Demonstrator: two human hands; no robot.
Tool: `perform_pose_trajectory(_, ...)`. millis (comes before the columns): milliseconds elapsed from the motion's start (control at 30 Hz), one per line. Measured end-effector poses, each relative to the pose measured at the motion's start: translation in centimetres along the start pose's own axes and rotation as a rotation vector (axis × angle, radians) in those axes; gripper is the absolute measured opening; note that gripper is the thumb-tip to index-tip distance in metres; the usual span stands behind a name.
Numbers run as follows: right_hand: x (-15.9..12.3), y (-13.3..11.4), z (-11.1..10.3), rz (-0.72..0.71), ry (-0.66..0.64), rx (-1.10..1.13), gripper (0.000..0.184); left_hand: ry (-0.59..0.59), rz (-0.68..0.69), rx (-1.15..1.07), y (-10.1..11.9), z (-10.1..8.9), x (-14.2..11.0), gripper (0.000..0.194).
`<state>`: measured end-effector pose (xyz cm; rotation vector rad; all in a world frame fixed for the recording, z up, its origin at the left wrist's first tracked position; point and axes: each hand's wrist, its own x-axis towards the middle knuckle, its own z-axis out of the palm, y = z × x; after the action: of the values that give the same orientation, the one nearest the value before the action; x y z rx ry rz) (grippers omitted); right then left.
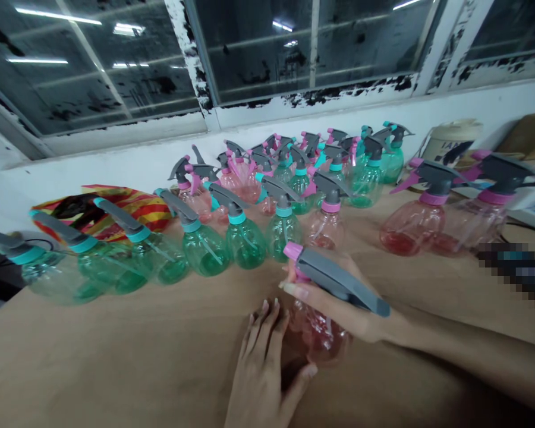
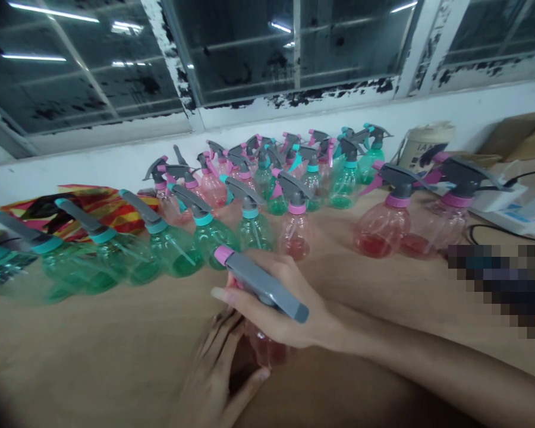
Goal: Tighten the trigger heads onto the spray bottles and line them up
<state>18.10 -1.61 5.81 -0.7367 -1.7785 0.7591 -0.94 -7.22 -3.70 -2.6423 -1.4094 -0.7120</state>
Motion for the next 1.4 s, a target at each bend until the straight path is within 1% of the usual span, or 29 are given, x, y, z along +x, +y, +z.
perform_pose_trajectory(67, 0.11, 0.23, 0.07, 0.003, 0.007, 0.046, 0.011, 0.009, -0.001, -0.002, 0.04, 0.01, -0.05, 0.063)
perform_pose_trajectory(100, 0.13, 0.34, 0.11, 0.003, 0.015, 0.053, 0.012, 0.010, -0.003, -0.005, 0.09, 0.01, -0.05, 0.063)
perform_pose_trajectory(267, -0.02, 0.58, 0.20, 0.019, 0.009, 0.032, 0.015, 0.009, -0.020, -0.006, 0.40, -0.19, 0.18, 0.064)
perform_pose_trajectory(533, -0.08, 0.44, 0.19, 0.005, 0.019, -0.003, 0.011, 0.003, -0.025, 0.003, 0.33, -0.16, 0.18, 0.063)
perform_pose_trajectory(667, -0.17, 0.49, 0.14, 0.002, 0.033, -0.034, 0.012, 0.001, -0.041, -0.013, 0.25, -0.06, 0.09, 0.064)
perform_pose_trajectory(867, -0.10, 0.65, 0.22, 0.000, 0.023, 0.012, 0.010, 0.010, -0.026, -0.012, 0.07, 0.02, 0.04, 0.064)
perform_pose_trajectory(1033, 0.23, 0.49, -0.01, -0.018, 0.012, -0.012, 0.007, 0.013, -0.018, -0.039, 0.10, 0.21, 0.07, 0.065)
perform_pose_trajectory(1233, 0.21, 0.31, 0.04, 0.001, 0.021, -0.049, 0.014, -0.004, -0.020, -0.047, 0.25, -0.01, 0.08, 0.065)
perform_pose_trajectory(1400, 0.32, 0.10, 0.12, -0.039, 0.042, -0.114, 0.019, -0.026, -0.003, -0.031, 0.31, -0.22, 0.26, 0.064)
